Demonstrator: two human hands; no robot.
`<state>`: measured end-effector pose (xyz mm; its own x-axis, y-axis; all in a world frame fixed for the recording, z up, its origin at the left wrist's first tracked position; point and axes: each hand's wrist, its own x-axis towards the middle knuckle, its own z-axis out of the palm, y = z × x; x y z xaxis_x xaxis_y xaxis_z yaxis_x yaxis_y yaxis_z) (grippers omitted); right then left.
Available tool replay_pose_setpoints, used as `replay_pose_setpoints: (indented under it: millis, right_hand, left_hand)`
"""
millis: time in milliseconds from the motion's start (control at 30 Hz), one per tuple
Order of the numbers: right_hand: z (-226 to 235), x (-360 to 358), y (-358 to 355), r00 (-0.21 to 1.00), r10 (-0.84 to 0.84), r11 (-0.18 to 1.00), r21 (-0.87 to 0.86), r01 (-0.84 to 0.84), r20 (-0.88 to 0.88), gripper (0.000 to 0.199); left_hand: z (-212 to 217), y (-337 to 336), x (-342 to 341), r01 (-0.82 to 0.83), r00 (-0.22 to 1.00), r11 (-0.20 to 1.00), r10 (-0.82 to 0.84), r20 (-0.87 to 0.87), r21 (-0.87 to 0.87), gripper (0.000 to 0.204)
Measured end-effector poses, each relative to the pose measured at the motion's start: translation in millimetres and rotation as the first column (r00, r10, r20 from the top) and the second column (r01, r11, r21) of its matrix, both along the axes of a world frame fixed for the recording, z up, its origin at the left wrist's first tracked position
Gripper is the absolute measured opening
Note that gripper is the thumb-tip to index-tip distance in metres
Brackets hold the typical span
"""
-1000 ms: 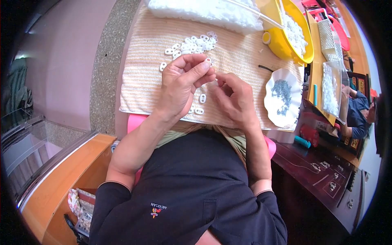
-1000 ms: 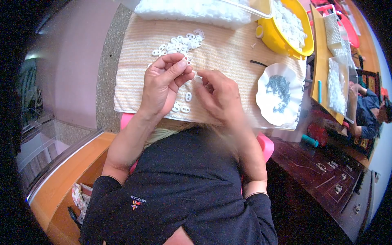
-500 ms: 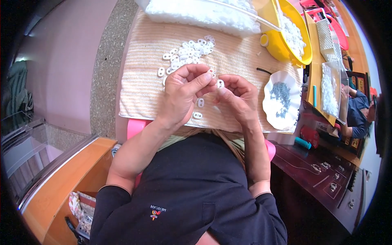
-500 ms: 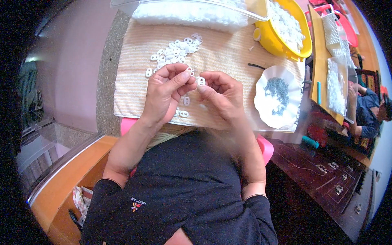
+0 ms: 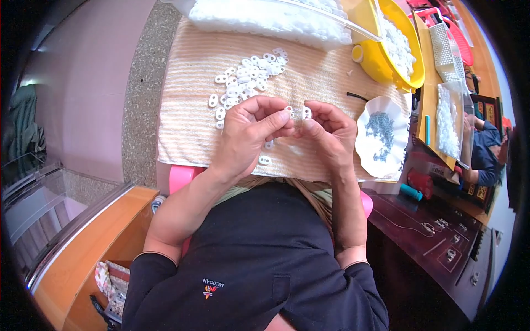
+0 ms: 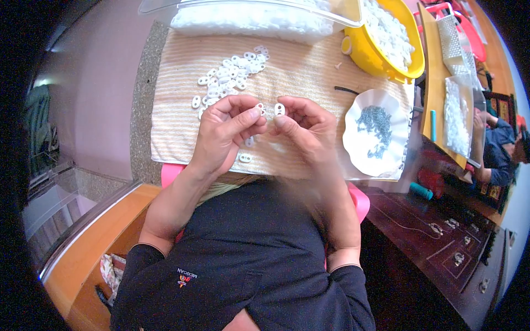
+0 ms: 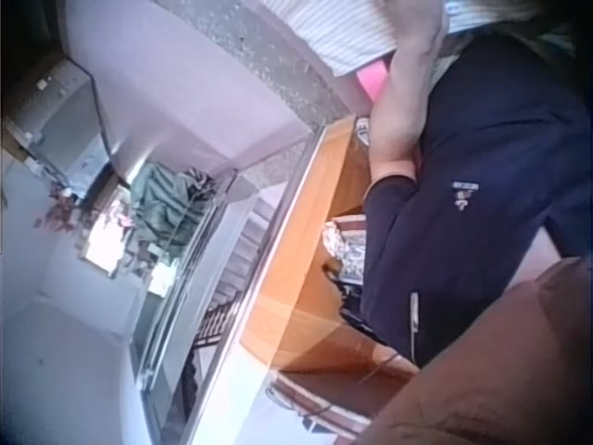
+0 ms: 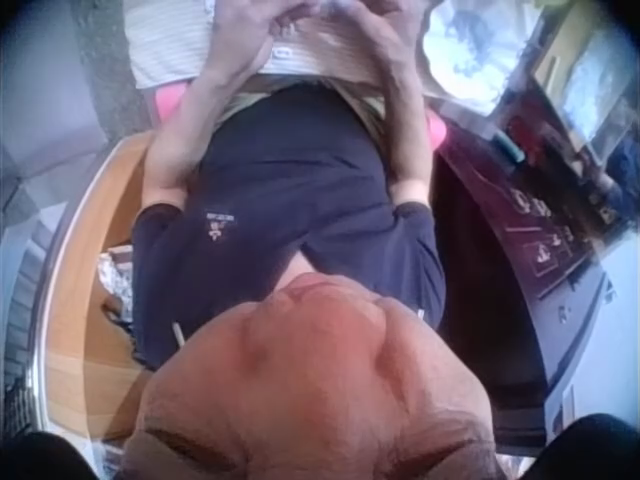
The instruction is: Assembling small white plastic components by hand at a workbench.
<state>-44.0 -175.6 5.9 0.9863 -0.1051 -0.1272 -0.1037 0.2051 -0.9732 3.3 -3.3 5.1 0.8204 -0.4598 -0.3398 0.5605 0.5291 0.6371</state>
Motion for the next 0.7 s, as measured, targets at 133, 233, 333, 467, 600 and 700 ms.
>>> replay_pose_setpoints:
  millis: [133,233,333,467,600,700]
  right_hand:
    - [-0.7,-0.4,-1.9,1.000,-0.002,1.000,0.001,0.002,0.014,0.028]
    - [-1.1,-0.2,-2.2,1.000,-0.007,1.000,-0.013,0.007,0.016,0.030]
    - [-1.8,-0.3,-2.5,1.000,-0.012,1.000,-0.010,0.012,0.015,0.032]
    - [-1.1,-0.3,-2.1,1.000,-0.009,1.000,-0.018,0.009,0.006,0.031]
    - [-1.6,-0.9,-3.2,1.000,-0.002,1.000,-0.018,0.002,0.006,0.031]
    - [-1.9,-2.1,-2.9,1.000,-0.013,1.000,-0.004,0.013,0.006,0.031]
  left_hand:
    - [0.0,-0.3,-0.9,0.019,1.000,0.999,-0.020,0.018,0.025,0.015]
    - [1.1,-0.6,-1.2,0.023,0.999,0.999,-0.024,0.024,0.034,0.015]
    - [1.8,-0.2,-1.3,0.040,0.999,0.998,-0.041,0.027,0.045,0.015]
    - [0.5,-0.1,-1.7,0.056,0.998,0.998,-0.057,0.026,0.036,0.014]
    - [-0.2,-0.6,-1.8,0.068,0.997,0.997,-0.069,0.031,0.048,0.013]
    - [0.8,-1.3,-2.0,0.070,0.997,0.996,-0.071,0.020,0.047,0.013]
